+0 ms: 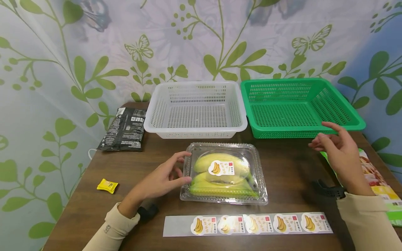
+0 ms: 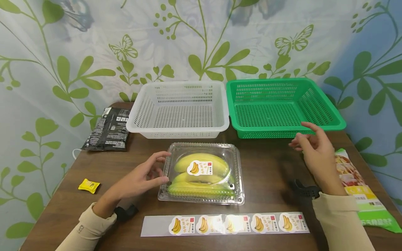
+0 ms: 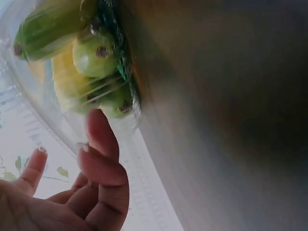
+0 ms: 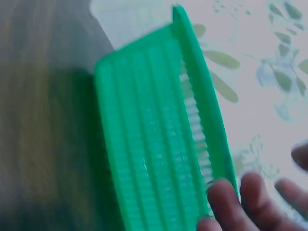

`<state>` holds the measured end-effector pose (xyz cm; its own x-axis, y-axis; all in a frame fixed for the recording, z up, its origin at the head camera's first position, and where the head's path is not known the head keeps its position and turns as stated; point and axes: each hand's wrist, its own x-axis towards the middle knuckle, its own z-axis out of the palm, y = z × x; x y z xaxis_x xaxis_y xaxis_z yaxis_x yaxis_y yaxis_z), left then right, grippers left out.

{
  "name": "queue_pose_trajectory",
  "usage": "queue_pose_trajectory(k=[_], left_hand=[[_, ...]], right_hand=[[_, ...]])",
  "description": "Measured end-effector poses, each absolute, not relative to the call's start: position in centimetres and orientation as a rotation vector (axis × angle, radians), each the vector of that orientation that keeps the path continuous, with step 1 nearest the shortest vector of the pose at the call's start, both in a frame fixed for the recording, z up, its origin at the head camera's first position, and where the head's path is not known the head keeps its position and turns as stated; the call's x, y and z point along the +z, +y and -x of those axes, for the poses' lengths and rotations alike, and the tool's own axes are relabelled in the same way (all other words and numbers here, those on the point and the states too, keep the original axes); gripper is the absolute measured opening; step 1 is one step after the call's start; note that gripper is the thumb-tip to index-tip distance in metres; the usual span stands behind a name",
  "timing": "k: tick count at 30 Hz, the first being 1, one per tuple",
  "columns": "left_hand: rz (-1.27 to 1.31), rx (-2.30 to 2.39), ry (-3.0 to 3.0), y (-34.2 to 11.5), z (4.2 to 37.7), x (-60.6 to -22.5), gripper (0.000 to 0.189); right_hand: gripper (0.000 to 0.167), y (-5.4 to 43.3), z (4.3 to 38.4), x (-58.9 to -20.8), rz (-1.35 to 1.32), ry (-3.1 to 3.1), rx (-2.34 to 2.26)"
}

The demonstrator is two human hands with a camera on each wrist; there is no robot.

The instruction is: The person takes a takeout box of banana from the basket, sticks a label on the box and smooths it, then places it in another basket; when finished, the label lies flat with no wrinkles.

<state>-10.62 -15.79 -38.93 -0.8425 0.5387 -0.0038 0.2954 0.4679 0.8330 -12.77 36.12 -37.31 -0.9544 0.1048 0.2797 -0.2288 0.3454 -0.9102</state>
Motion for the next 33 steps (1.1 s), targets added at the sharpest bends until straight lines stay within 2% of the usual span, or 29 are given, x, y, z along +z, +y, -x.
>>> queue_pose_trajectory(k=[8,14,19,25,33], left_hand=[[-0.773,1.41,2.388,-15.6,10.8,-39.4,0.066],[-0.757,1.455,2.331,-15.6,10.9,-39.6,0.065],[-0.726,1.499,2.248,-15.7,10.9,-39.8,0.067],[-0.721,1.563,2.196,-15.6,10.8,-40.0,0.068],[-0.671,1.657,2.054,-15.5,10.8,-40.1,0.068]], right_hand=[[0.032,41.3,13.7,-36.2,0.369,-2.113,1.706],[0.024,44.2,15.0,-36.0,0.454,-1.791,2.084],[0.026,44.8,15.8,-36.4,0.562,-1.791,2.037],[0.024,45.0,16.1,-37.7,0.551,-1.932,1.961],[0.024,44.9,16.7,-39.2,0.394,-1.788,2.137]])
